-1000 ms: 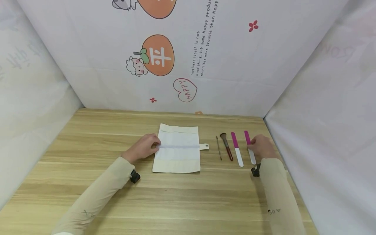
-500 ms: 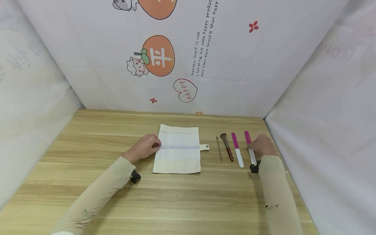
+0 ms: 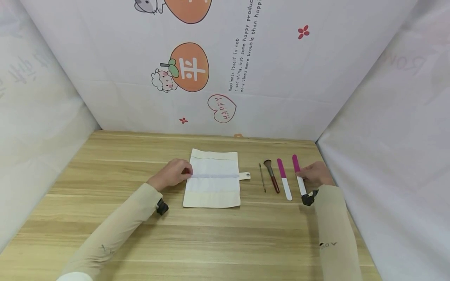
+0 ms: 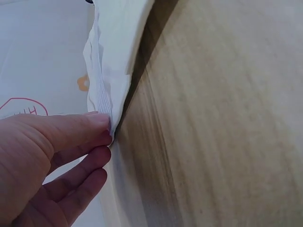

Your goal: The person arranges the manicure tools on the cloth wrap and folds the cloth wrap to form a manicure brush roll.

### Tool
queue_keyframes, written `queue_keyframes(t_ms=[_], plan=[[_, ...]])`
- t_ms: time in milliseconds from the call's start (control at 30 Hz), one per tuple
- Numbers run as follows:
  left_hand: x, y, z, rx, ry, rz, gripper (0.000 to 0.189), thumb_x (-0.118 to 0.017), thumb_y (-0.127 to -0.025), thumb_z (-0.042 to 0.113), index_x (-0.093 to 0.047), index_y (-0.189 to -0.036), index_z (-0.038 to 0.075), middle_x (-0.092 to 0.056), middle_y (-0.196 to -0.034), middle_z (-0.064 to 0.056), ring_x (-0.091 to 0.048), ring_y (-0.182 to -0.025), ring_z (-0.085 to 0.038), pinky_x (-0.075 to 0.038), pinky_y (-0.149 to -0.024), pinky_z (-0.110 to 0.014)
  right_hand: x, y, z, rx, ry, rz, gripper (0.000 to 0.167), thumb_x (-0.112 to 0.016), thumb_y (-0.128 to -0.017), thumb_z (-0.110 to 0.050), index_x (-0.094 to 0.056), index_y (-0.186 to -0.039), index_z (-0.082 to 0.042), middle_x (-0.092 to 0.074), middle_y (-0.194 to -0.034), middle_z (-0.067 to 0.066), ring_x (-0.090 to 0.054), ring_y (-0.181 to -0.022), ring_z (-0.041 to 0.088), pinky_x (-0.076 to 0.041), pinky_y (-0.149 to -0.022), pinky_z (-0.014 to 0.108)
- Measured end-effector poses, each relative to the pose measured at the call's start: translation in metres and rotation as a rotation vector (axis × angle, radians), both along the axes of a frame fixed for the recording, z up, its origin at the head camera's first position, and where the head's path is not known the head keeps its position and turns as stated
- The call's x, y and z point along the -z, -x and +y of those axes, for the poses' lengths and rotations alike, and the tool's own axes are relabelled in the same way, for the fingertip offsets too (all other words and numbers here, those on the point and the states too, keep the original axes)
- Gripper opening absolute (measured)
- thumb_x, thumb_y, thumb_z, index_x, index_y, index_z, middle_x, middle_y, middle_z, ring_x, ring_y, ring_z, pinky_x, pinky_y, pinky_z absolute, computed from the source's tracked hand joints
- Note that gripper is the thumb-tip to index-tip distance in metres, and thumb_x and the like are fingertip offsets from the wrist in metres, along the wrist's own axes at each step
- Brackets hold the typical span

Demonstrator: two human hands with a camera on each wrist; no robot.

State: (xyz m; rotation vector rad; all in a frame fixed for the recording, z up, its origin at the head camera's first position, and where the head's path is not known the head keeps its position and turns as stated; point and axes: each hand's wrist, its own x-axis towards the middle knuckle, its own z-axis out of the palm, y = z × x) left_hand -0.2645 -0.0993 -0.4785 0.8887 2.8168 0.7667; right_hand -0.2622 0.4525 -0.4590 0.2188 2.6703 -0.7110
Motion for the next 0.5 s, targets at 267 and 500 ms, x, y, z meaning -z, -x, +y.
queue_keyframes(t_ms=[267, 500], plan=[[-0.003, 0.0, -0.002, -0.028, -0.011, -0.057, 0.01, -0.069, -0.1, 0.004, -0.076, -0.092, 0.005, -0.074, -0.091, -0.006, -0.063, -0.085, -0.018, -0.056, -0.087, -0.038, -0.01, 0.001, -0.012, -0.029, 0.138, -0.032, 0.079, -0.064, -0.101, -0.055, -0.053, -0.146, 0.01, -0.052, -0.148, 0.035, -0.047, -0.143, 0.055, -0.042, -0.116, 0.063], [-0.004, 0.002, -0.004, -0.04, 0.006, -0.081, 0.012, -0.068, -0.102, 0.007, -0.071, -0.09, 0.007, -0.071, -0.088, -0.004, -0.058, -0.082, -0.017, -0.052, -0.082, -0.035, -0.027, 0.006, -0.051, -0.087, 0.158, 0.065, 0.069, -0.065, -0.102, -0.053, -0.06, -0.144, 0.001, -0.058, -0.147, 0.031, -0.051, -0.14, 0.053, -0.041, -0.113, 0.065]])
